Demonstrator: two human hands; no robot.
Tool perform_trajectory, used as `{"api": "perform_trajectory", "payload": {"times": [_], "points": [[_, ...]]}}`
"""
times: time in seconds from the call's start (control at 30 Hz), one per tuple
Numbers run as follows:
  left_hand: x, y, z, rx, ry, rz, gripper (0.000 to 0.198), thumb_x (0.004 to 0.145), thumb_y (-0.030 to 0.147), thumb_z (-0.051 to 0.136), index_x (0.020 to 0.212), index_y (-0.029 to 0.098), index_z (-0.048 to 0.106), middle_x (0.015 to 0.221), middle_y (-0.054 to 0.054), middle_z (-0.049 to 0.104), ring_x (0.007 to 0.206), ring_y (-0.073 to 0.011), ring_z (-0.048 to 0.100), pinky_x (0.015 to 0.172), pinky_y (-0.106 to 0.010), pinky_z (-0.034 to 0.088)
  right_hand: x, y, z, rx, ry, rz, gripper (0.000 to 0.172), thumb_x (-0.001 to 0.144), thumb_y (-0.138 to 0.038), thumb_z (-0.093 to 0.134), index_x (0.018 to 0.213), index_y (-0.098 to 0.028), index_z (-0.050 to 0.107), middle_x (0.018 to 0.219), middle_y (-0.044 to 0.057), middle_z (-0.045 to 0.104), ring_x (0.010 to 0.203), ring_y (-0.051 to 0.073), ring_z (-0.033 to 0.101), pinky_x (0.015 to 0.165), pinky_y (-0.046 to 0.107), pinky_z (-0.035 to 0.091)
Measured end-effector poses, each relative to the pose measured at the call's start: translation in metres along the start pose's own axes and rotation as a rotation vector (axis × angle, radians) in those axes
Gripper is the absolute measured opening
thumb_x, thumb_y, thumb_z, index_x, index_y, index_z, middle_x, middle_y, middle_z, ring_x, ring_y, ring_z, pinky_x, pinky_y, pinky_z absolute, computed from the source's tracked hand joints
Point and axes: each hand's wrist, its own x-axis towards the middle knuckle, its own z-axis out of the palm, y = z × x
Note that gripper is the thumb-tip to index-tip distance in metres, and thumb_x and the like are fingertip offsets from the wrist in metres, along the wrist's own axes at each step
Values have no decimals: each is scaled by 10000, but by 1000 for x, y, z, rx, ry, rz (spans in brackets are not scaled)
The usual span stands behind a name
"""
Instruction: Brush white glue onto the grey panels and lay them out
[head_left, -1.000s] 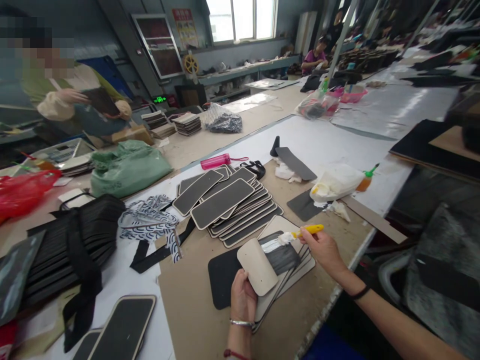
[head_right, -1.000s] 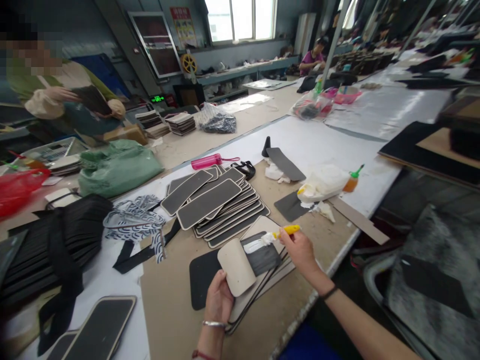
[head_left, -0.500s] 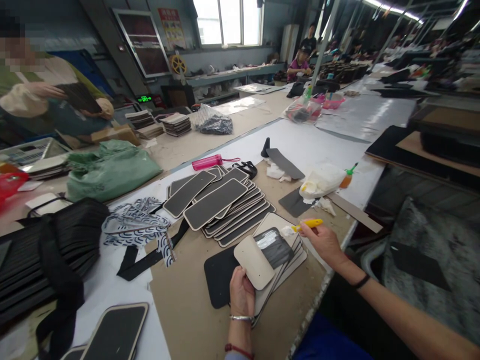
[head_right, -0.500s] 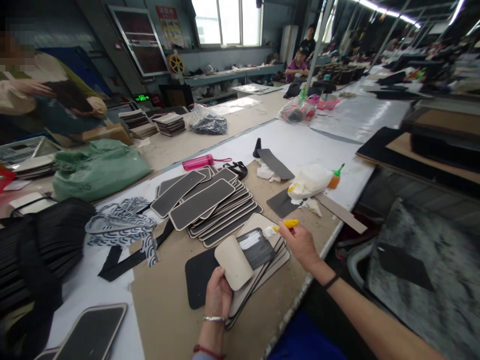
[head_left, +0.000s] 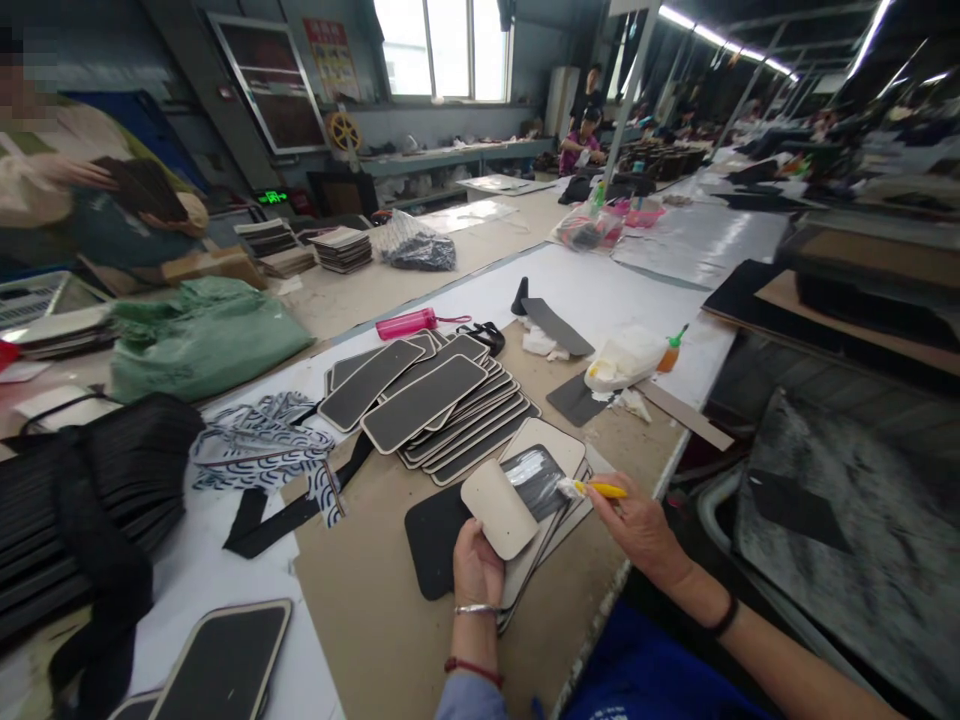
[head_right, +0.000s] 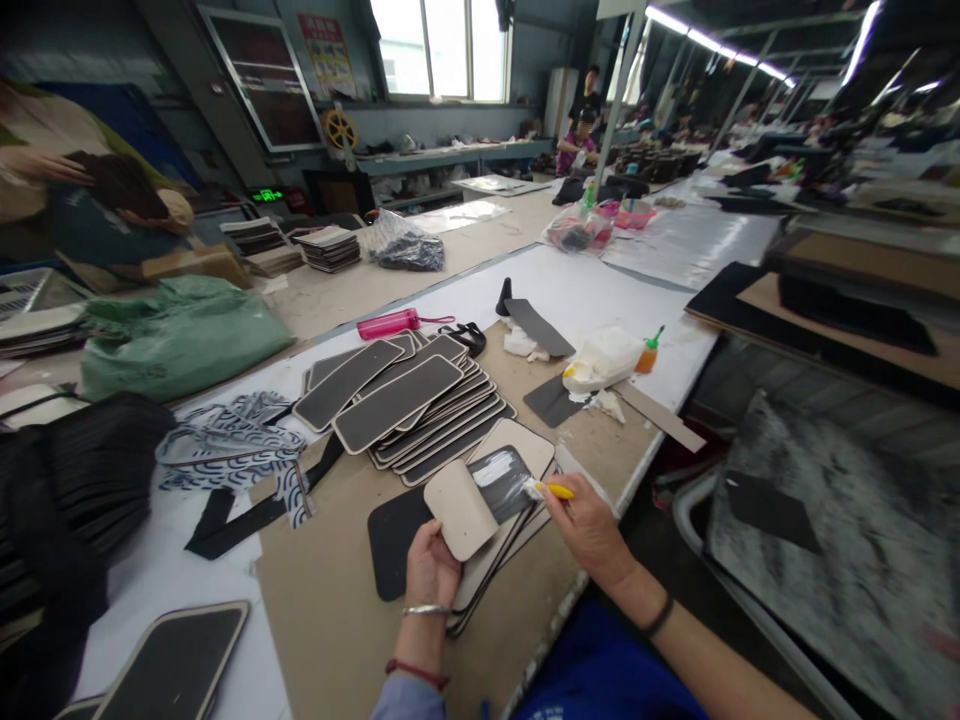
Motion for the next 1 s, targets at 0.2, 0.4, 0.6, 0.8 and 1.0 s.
{"api": "perform_trajectory", "payload": {"times": [0.2,0.4,0.6,0.8,1.0], "points": [[-5,15,1,-17,-6,-113,186,698,141,472,689,143,658,623,-47,670,639,-165,636,691,-293,501,-8,-13,14,116,-47,203,254,859,-414,489,807,-195,605,806,62,634,756,203,603,693,324,494],[-7,21,-5,-68,-4,-168,192,698,139,477,681,135,668,623,-55,675,655,-187,649,681,-309,499,9,-10,43,351,-62,411,344,832,-501,495,813,-179,616,757,60,659,675,205,629,634,317,521],[-7,17,-7,-73,37,-122,177,696,155,486,649,138,656,603,-47,663,610,-174,635,662,-300,492,21,7,50,393,-91,456,316,809,-484,523,779,-184,619,722,61,672,636,214,641,596,320,524],[-8,16,-5,-37,75,-92,167,672,152,489,645,148,653,600,-49,655,608,-181,630,666,-309,487,40,1,75,473,-138,506,301,817,-460,503,759,-186,614,680,48,677,628,203,653,600,305,527],[-10,15,-1,-41,94,-75,168,665,144,487,658,170,653,606,-33,657,627,-176,632,669,-297,486,50,33,58,415,-68,585,298,781,-464,528,745,-178,606,657,55,677,625,223,658,625,334,526]]}}
